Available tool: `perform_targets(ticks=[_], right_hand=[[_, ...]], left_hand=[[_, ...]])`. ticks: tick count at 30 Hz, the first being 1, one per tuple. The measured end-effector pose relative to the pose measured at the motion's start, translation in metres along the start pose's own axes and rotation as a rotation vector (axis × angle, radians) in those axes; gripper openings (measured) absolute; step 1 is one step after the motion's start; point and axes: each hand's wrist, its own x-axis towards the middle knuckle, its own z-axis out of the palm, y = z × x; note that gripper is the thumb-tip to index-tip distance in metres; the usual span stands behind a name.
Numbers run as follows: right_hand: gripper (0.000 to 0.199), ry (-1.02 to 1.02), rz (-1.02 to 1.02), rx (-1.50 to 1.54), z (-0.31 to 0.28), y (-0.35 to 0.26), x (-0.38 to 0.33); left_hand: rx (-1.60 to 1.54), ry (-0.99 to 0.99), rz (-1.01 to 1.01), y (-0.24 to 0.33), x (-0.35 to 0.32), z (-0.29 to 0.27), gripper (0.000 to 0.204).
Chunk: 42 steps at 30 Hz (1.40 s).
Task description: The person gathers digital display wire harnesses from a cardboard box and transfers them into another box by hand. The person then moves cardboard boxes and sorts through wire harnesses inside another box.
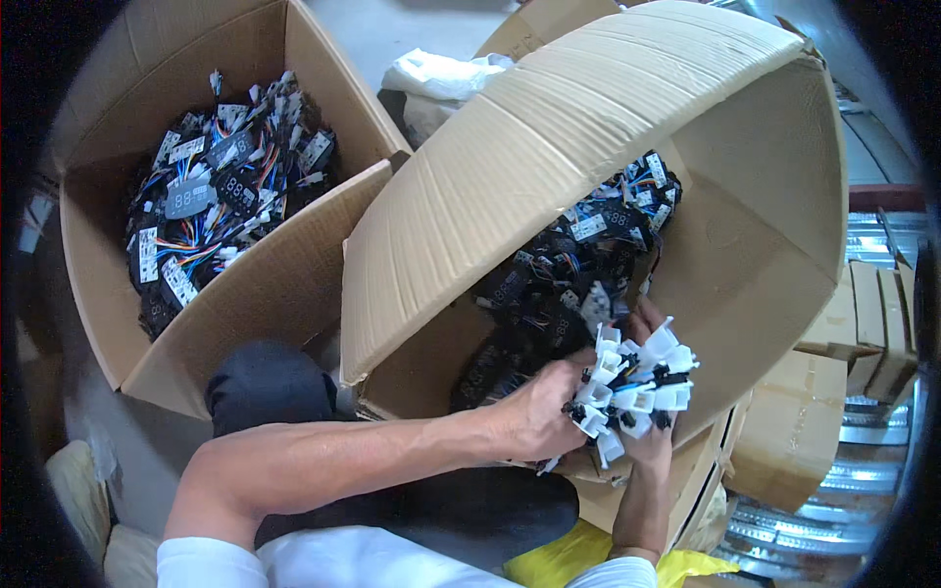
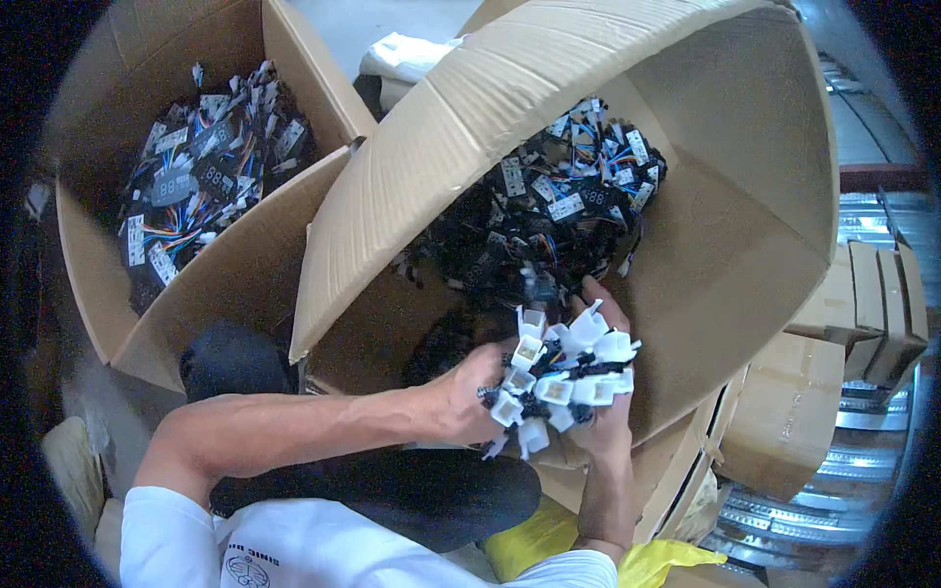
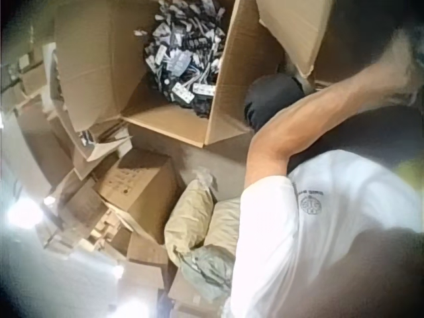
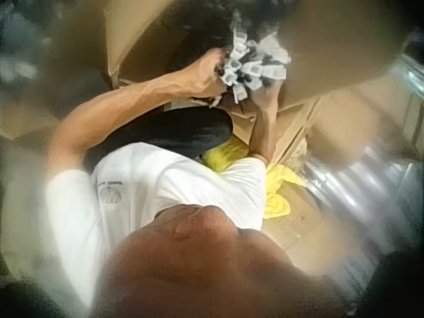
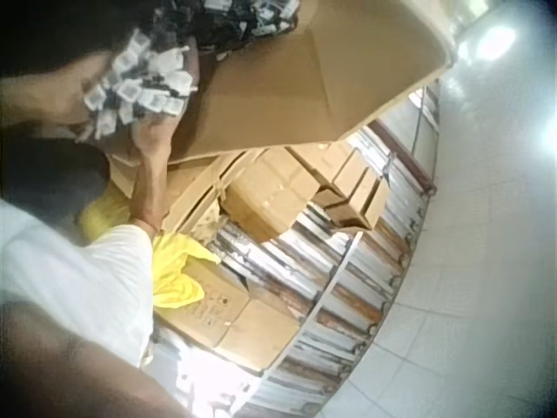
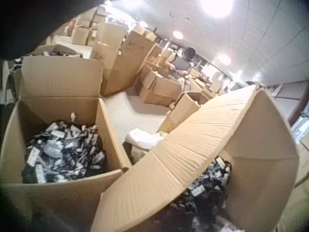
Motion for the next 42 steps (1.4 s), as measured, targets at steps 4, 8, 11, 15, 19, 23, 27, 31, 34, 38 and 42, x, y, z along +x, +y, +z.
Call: perform_targets(ticks=[4,8,11,15,19,23,27,31,34,38,42], right_hand=[[0.048,-0.158,0.137,-0.005,-0.001,0.047,0.036],[0.048,-0.344,0.296,-0.028,-0.023,0.086,0.047],[0.049,-0.495,0.404,-0.036,-0.026,0.122,0.099],[0.048,-0.665,-0.166,-0.401,0.096,0.191,0.085],[0.044,-0.598,-0.388,-0.518,0.146,0.253,0.074],[0.039,-0.449,-0.304,-0.546,0.158,0.288,0.078],[0.031,-0.021,0.217,-0.184,0.061,0.241,0.113],[0.014,0.292,0.158,-0.048,-0.035,0.166,0.101],[0.018,0.443,0.088,0.237,-0.075,0.117,0.094],[0.018,0.198,0.235,-0.530,-0.105,0.103,0.083],[0.016,0.145,0.196,-0.407,-0.092,0.039,0.067]], left_hand=[[0.150,-0.163,0.084,-0.007,-0.003,-0.009,0.029],[0.089,-0.089,0.093,-0.009,-0.002,0.006,0.024],[0.124,-0.133,0.188,-0.004,-0.011,0.010,0.034],[0.392,-0.213,0.127,0.005,-0.015,0.007,0.039],[0.359,-0.224,0.061,0.011,-0.013,0.006,0.044],[0.350,-0.160,0.143,0.023,-0.013,0.000,0.047],[0.333,-0.093,0.126,0.019,-0.012,-0.003,0.039],[0.182,0.150,0.146,0.010,-0.011,-0.003,0.029],[0.315,0.277,-0.026,0.003,-0.006,-0.006,0.023],[0.293,0.414,0.033,-0.005,0.011,-0.005,0.019],[0.221,0.408,-0.014,0.000,0.010,-0.009,0.022]])
